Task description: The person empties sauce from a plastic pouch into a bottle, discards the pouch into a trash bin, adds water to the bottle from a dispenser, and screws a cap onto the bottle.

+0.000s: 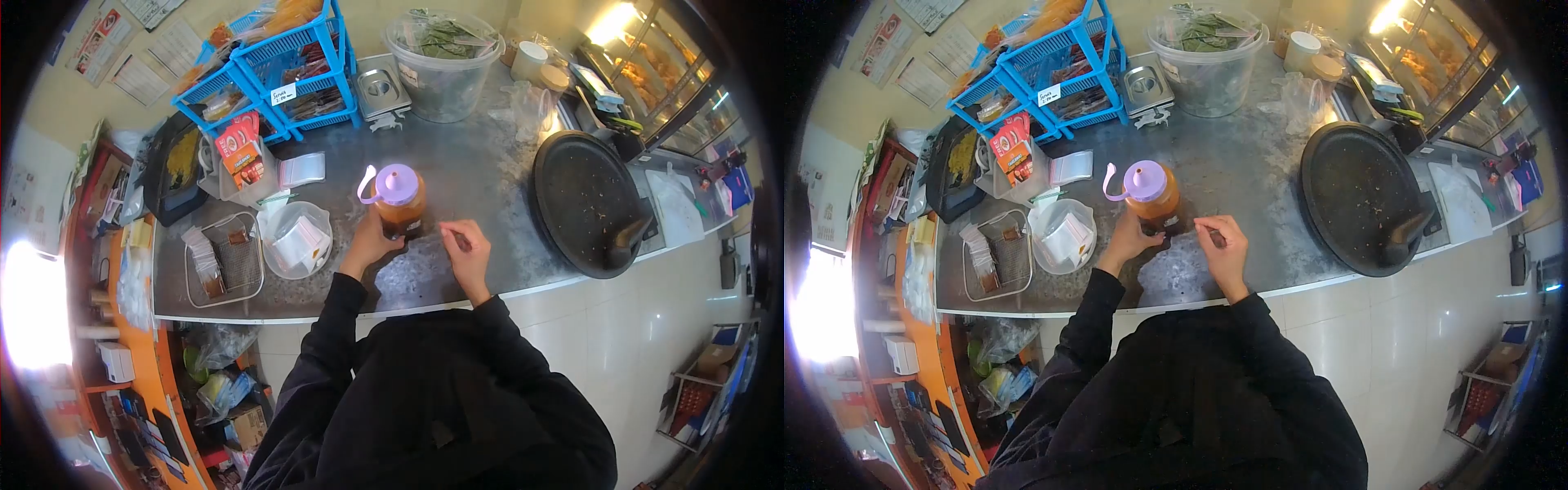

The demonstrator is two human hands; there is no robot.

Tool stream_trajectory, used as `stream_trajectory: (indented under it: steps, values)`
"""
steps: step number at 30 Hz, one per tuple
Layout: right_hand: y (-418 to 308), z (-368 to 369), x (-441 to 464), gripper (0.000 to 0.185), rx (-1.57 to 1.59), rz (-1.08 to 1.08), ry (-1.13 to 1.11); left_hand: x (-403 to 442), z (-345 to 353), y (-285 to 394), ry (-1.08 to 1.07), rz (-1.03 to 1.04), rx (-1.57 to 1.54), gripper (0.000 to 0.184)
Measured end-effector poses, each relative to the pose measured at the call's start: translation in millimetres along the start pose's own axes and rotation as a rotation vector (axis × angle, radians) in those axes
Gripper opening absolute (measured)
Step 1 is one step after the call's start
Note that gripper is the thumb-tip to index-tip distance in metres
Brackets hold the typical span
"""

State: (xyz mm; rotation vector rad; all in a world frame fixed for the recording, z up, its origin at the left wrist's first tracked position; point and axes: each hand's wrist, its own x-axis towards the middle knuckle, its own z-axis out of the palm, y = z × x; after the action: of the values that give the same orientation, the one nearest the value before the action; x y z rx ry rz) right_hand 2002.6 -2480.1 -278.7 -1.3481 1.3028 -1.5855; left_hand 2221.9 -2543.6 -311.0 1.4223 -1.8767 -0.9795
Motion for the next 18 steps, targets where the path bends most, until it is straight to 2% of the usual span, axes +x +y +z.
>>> stream_trajectory:
  steps: [4,10,13,16,18]
  values:
    - [-5,1,-3,0.008,0.186,0.032,-0.023,-2,-5,15,-0.015,-0.073,-0.012,0.085]
    - [-37,1,-4,0.008,0.194,-0.063,-0.037,-12,-2,6,0.131,0.162,0.119,0.095]
    - [-56,-4,-6,0.009,0.168,-0.116,-0.047,-46,-3,26,0.359,0.146,0.185,0.078]
    - [-70,-8,-10,0.012,0.110,-0.173,-0.071,-79,-25,92,0.155,0.007,-0.123,0.045]
    - [-76,-7,-12,0.014,0.039,-0.234,-0.097,-91,-30,131,0.167,0.062,-0.239,0.030]
